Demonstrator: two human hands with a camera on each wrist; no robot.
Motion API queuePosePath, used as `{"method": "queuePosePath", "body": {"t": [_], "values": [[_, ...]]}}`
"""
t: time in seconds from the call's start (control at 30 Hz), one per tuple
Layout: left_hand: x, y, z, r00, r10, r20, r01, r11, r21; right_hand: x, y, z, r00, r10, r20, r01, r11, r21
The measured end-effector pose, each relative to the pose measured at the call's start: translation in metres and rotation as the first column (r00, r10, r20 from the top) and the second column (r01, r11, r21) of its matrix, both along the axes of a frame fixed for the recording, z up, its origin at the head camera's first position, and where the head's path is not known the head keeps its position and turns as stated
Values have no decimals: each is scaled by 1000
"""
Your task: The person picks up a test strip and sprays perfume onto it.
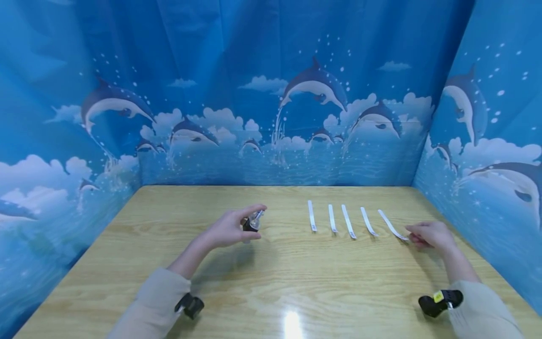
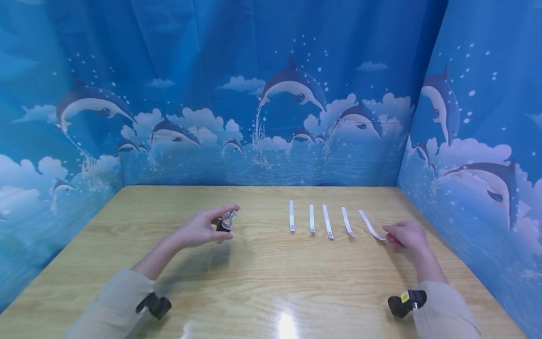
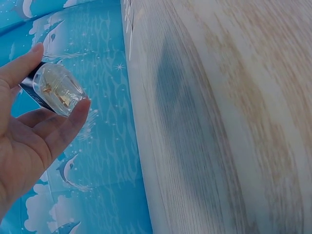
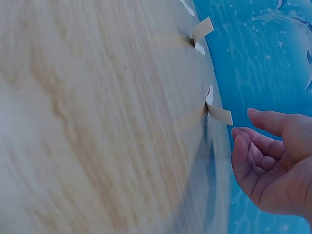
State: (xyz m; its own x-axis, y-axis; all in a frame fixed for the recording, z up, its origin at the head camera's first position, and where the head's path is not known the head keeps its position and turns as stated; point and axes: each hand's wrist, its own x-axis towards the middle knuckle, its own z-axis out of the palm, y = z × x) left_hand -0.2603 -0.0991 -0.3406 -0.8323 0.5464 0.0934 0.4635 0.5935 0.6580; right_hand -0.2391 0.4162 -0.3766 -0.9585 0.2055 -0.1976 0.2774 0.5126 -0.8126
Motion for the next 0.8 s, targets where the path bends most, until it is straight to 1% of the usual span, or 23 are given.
{"method": "queuePosePath", "body": {"t": [0.1,0.23,0.5,0.8], "values": [[0,0,-1,1000,-5,-9,5,1000,1,-1,-6,3,999,32,-28,-33,999,-21],[0,-1,-1,1000,-16,-16,16,1000,6,-3,-13,6,998,49,-44,-51,997,-55],[0,-1,0,1000,-11,-5,11,1000,-3,-7,-28,10,997,64,-46,-67,995,-68],[1,-1,0,1000,3,4,-3,1000,-5,-12,-41,11,995,84,-49,-87,994,-60]]}}
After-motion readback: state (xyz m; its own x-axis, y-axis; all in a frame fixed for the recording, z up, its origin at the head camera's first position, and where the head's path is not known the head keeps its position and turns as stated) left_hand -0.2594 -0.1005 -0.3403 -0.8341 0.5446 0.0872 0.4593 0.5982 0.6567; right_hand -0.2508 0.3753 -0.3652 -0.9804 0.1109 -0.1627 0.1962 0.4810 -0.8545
